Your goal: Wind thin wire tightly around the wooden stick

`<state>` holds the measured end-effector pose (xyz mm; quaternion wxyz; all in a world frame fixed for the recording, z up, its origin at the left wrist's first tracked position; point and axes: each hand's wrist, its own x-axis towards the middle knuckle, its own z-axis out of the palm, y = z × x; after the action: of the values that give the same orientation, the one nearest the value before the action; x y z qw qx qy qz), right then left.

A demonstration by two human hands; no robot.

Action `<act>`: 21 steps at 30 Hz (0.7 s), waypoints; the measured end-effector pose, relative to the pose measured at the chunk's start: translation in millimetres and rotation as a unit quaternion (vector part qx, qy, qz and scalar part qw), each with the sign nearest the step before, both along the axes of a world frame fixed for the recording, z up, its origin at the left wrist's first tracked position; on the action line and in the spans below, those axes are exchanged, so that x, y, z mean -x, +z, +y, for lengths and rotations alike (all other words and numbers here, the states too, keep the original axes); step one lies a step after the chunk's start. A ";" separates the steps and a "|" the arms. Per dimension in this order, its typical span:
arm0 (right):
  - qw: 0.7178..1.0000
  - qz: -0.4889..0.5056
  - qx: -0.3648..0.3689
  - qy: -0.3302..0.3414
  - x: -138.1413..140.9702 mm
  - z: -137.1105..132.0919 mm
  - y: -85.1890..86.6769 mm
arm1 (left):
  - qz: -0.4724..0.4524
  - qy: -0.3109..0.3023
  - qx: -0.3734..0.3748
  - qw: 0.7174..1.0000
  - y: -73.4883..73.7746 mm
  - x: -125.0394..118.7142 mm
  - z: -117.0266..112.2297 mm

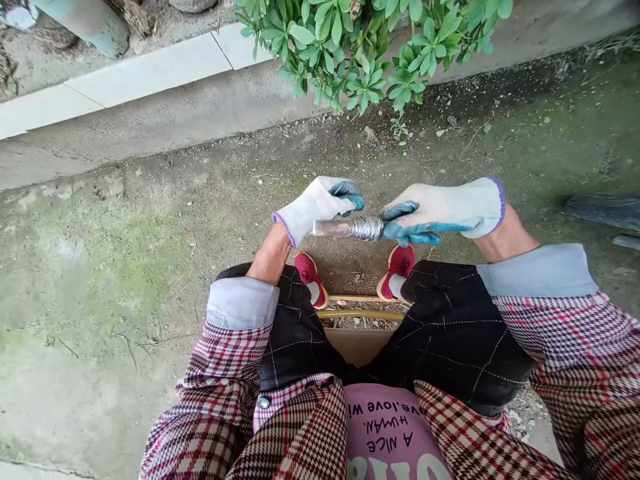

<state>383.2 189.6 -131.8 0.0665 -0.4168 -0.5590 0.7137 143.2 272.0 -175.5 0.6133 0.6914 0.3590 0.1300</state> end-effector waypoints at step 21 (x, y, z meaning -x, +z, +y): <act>0.924 -0.100 -0.072 -0.362 15.7 -0.2 8.9 | -0.030 -0.014 0.064 0.997 12.6 -0.3 -5.3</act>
<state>367.5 189.4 -122.9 0.2940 -0.6540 -0.4240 0.5532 143.5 266.7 -162.9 0.6686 0.6514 0.3386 0.1184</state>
